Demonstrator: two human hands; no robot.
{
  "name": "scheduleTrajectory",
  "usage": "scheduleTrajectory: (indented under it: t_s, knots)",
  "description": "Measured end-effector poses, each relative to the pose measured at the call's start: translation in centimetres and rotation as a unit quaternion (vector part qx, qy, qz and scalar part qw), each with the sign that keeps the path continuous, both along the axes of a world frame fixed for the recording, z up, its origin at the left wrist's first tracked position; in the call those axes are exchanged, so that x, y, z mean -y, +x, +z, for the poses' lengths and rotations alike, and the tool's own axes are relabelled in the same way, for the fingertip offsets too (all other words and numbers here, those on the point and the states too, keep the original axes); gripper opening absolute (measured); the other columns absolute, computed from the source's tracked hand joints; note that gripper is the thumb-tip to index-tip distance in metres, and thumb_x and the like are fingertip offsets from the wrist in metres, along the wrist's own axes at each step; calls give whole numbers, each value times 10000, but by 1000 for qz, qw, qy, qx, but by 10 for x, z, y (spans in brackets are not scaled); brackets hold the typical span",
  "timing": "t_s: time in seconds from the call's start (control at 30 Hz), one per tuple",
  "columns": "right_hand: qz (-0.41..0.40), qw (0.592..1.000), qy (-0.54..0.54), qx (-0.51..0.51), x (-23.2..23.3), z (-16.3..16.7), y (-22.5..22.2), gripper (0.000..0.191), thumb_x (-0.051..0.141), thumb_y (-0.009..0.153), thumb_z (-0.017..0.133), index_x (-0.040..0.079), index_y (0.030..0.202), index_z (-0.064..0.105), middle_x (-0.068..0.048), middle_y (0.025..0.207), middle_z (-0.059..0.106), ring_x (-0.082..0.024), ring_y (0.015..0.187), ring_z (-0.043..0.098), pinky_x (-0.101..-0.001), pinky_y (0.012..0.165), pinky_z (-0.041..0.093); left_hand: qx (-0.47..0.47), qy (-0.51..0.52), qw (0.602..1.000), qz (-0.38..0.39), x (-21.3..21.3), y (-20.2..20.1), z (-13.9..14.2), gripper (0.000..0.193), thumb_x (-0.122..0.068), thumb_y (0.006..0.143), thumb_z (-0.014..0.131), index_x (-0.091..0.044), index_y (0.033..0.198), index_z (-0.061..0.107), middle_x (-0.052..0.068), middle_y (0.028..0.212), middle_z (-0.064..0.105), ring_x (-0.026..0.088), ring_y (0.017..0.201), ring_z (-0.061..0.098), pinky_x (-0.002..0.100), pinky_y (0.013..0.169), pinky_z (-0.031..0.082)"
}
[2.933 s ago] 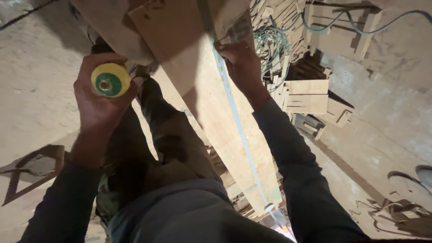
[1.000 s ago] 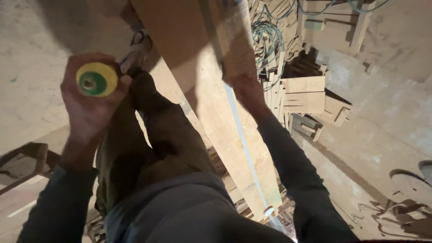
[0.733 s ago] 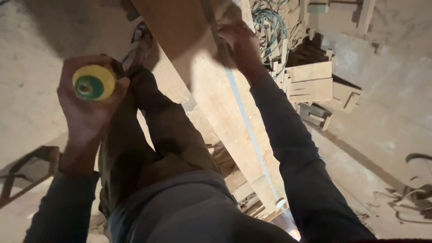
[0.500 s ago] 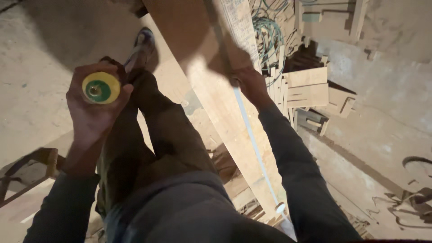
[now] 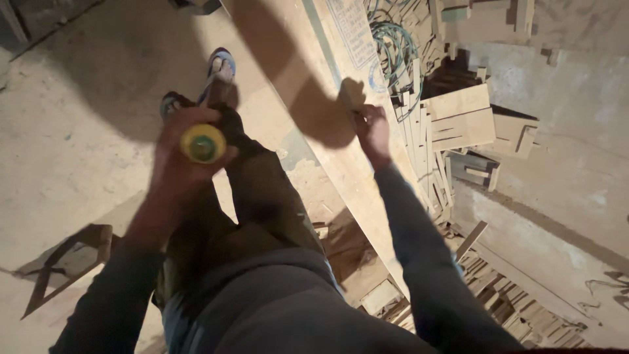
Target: The person carries a yellow glue bottle along a long wooden panel in a workshop, squeezing a bead of glue along a marked line on the wood. They then set the bottle on the workbench and handle small wood pieces and a metal strip near the glued panel.
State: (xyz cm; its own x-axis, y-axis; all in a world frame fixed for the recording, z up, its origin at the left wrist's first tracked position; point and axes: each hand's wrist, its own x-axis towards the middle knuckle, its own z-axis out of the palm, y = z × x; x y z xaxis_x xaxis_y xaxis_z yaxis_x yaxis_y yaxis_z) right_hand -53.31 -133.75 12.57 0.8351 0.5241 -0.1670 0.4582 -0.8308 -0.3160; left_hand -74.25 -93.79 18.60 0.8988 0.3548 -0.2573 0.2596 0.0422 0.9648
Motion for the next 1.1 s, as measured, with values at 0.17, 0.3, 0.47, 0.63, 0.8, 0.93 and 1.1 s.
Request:
scheduleTrajectory:
  t_s: [0.17, 0.3, 0.47, 0.63, 0.8, 0.93, 1.1]
  knots:
    - [-460, 529, 546, -459, -53, -7, -92, 339, 277, 1060, 560, 70, 1317, 635, -25, 1076, 640, -153, 874, 611, -346, 763, 540, 118, -5, 988, -99, 50, 8, 7, 725, -146, 678, 960, -129, 1328, 638, 164, 1482, 501, 378, 1391, 447, 459, 1166, 415]
    - [-414, 390, 594, -569, -117, -9, -148, 312, 298, 1113, 501, 23, 1218, 603, -131, 1126, 670, -210, 979, 691, -320, 833, 594, 48, 67, 975, -204, 84, 14, 10, 909, -71, 539, 913, -152, 1404, 643, 187, 1603, 370, 425, 1489, 306, 515, 1197, 320]
    - [-353, 488, 558, -572, -134, -3, -144, 198, 154, 1149, 568, -3, 1266, 601, -135, 1182, 669, -221, 1044, 683, -338, 873, 589, 71, 48, 985, -152, 92, 13, 4, 883, -277, 653, 962, -156, 1440, 581, 172, 1576, 399, 413, 1497, 319, 504, 1211, 327]
    - [-249, 596, 492, -584, -114, 24, -138, 391, 99, 986, 644, 26, 1359, 547, -132, 1350, 627, -230, 1238, 650, -397, 1060, 561, 86, 54, 983, -153, 110, 16, 6, 875, -301, 700, 914, -88, 1467, 550, 119, 1587, 458, 400, 1513, 333, 501, 1231, 327]
    - [-347, 487, 463, -654, -83, 50, -138, 585, 339, 1032, 619, 30, 1508, 478, -151, 1455, 579, -261, 1312, 606, -413, 1100, 529, 109, 90, 982, -124, 147, 25, 5, 869, -336, 760, 894, -60, 1490, 511, 107, 1568, 452, 385, 1499, 338, 507, 1232, 319]
    - [-408, 340, 483, -697, -31, 57, -145, 736, 534, 990, 586, 64, 1530, 413, -136, 1472, 566, -259, 1337, 586, -411, 1122, 512, 137, 219, 955, -146, 174, 36, 4, 718, -299, 792, 899, -112, 1401, 569, 74, 1577, 477, 359, 1509, 356, 509, 1213, 298]
    - [-285, 463, 538, -644, 15, 39, -103, 657, 465, 1053, 655, 62, 1529, 448, -117, 1405, 597, -239, 1294, 608, -397, 1111, 511, 101, 236, 958, -130, 207, 48, 3, 812, -215, 745, 877, -155, 1485, 546, 155, 1625, 406, 398, 1500, 352, 526, 1209, 305]
